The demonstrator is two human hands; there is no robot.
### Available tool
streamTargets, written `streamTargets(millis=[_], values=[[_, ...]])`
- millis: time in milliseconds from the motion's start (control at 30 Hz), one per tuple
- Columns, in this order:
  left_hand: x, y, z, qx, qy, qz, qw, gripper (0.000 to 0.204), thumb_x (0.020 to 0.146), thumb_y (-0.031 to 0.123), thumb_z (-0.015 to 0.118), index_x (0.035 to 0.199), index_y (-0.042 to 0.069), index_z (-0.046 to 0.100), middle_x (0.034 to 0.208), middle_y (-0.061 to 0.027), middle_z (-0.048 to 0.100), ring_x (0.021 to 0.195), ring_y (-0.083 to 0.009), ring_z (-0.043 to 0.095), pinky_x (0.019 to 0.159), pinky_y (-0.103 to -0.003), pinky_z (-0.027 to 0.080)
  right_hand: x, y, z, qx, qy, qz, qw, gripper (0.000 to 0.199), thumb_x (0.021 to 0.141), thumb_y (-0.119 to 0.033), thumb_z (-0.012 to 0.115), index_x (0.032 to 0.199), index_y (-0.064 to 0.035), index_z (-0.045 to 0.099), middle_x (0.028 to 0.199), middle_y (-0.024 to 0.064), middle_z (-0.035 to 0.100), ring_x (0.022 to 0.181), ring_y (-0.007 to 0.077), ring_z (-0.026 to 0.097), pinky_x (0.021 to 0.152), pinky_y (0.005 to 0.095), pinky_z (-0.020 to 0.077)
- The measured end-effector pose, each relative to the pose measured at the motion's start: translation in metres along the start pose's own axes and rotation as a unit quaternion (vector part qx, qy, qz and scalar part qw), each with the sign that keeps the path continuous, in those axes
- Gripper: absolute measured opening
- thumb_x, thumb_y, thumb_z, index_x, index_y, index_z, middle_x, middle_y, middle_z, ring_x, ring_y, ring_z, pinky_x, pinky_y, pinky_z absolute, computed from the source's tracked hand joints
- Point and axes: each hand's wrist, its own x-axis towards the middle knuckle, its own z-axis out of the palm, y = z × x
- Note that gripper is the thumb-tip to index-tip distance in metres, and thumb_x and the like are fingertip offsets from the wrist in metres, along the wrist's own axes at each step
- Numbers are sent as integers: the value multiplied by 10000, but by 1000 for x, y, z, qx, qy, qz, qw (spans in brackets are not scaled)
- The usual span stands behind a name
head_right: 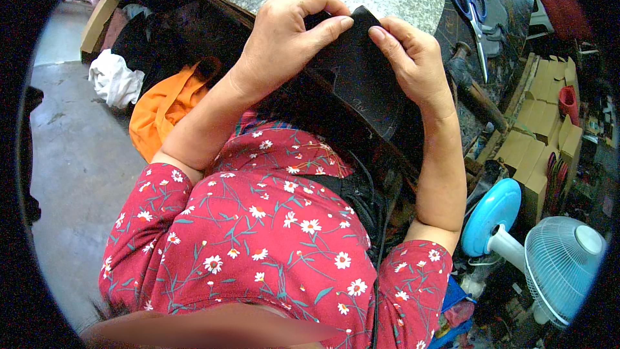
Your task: The person repeatedly cuts dark flexible material into identical shapes using scissors, then uses a hammer to tap the edges of each piece. The finished pieces are stacked on the table.
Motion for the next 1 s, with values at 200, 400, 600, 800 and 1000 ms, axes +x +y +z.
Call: streamTargets(millis=[200,400,600,800,1000], values=[[0,3,-3,10,-34,-37,999,141,790,173,735,815,37,710,808,-110,680,814,-284,652,790,-380,485,1,0,0,-14,-7,-6,1000,201,982,-185,624,1005,8,674,781,9,620,739,79,555,665,243,453],[3,6,-3,-40,-60,-73,995,150,821,147,723,852,3,700,829,-114,679,812,-222,658,734,-320,496,1,-1,0,-51,-31,-11,998,212,980,-206,622,982,0,669,731,18,592,691,86,534,634,261,448],[4,5,-7,-53,-104,-129,985,172,858,163,711,891,-6,720,816,-101,709,804,-149,673,719,-272,504,2,-1,-1,-37,-25,-3,999,217,977,-216,623,974,-4,667,703,33,562,671,102,527,631,273,447],[4,4,1,-106,-80,-145,980,190,845,195,692,855,7,712,722,-100,671,686,-187,644,654,-307,508,2,2,-2,-55,-47,-11,997,229,971,-222,634,977,5,662,705,38,570,668,105,525,627,275,445],[12,1,-2,-40,-137,-100,985,210,878,208,656,866,0,673,726,-84,638,700,-141,610,655,-300,484,2,2,-4,-36,-54,-9,998,227,955,-217,655,976,8,665,710,63,575,660,118,532,623,284,451]])
